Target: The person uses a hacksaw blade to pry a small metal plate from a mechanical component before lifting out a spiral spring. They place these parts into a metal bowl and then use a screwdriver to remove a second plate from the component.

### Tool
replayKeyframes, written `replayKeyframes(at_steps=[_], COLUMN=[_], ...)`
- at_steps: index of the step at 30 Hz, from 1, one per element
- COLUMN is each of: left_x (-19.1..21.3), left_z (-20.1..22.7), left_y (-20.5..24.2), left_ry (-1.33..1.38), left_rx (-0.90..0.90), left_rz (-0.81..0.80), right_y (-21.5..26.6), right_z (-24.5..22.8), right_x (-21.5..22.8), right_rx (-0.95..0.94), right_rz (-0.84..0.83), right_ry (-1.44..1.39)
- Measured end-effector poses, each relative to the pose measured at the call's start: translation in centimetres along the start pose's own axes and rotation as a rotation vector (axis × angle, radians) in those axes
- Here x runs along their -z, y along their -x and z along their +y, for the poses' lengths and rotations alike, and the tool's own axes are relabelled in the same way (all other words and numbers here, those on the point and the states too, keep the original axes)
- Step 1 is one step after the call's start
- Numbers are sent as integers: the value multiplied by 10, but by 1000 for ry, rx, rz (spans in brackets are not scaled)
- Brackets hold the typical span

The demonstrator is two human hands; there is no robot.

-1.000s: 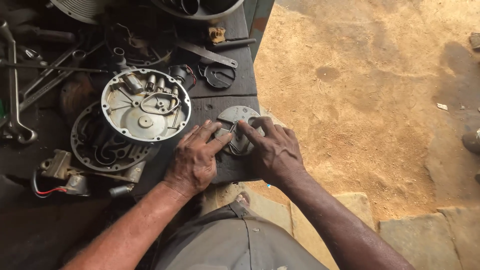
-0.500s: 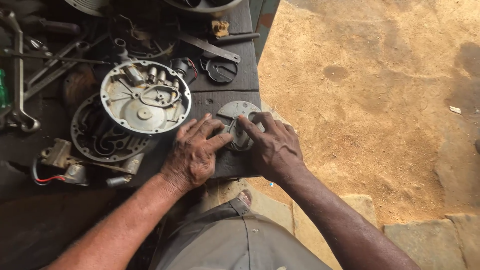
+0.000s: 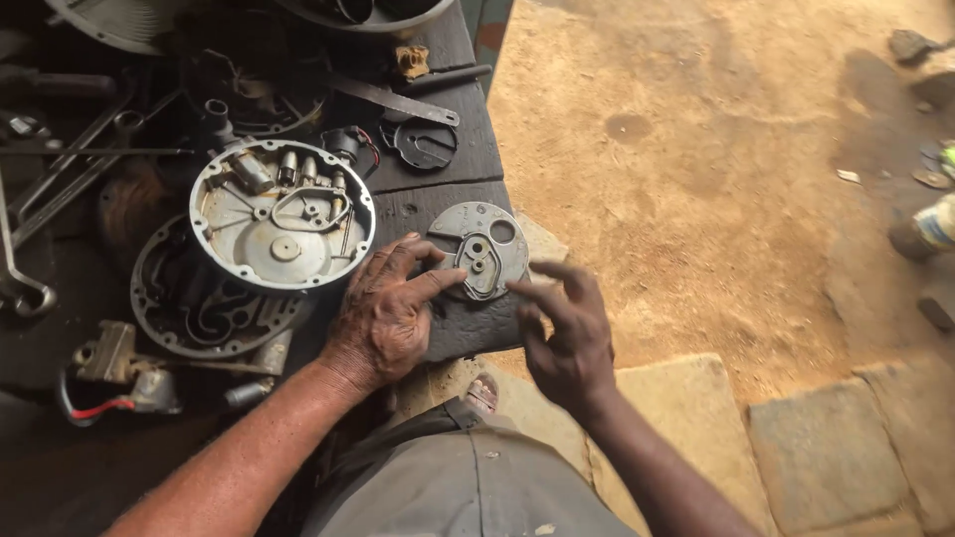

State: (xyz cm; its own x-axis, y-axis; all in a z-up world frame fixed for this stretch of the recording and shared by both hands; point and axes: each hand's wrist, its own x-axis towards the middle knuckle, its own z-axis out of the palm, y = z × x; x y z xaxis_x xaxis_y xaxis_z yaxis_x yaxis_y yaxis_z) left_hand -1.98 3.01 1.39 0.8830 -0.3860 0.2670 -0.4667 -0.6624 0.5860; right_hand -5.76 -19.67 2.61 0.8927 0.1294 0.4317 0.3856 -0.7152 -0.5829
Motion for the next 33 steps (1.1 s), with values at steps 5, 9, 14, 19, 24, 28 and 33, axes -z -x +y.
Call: replayKeyframes(at_steps=[5,9,14,19,24,28,33], left_x=[1,-5,-9,-10,-6,-6,-6], left_z=[-6,-12,-15,-14,-13,-12,-9], left_y=[-1,3,6,7,4,4,1], left_ry=[60,59,61,77,86,76,84], left_rx=[12,-17,-26,-22,12,12,42], left_rz=[-21,1,31,33,-6,-6,-10], right_y=[12,11,6,0,-8,-12,-15], right_z=[-26,-35,-42,-45,-44,-43,-41], right_x=[-23,-36,-43,-38,-33,-30,-30], right_rx=[-99,-132,-119,-68,-50,-30,27], right_rz=[22,39,-32,-111,-192,-226,-264], right_ry=[41,119,225,302,323,386,456])
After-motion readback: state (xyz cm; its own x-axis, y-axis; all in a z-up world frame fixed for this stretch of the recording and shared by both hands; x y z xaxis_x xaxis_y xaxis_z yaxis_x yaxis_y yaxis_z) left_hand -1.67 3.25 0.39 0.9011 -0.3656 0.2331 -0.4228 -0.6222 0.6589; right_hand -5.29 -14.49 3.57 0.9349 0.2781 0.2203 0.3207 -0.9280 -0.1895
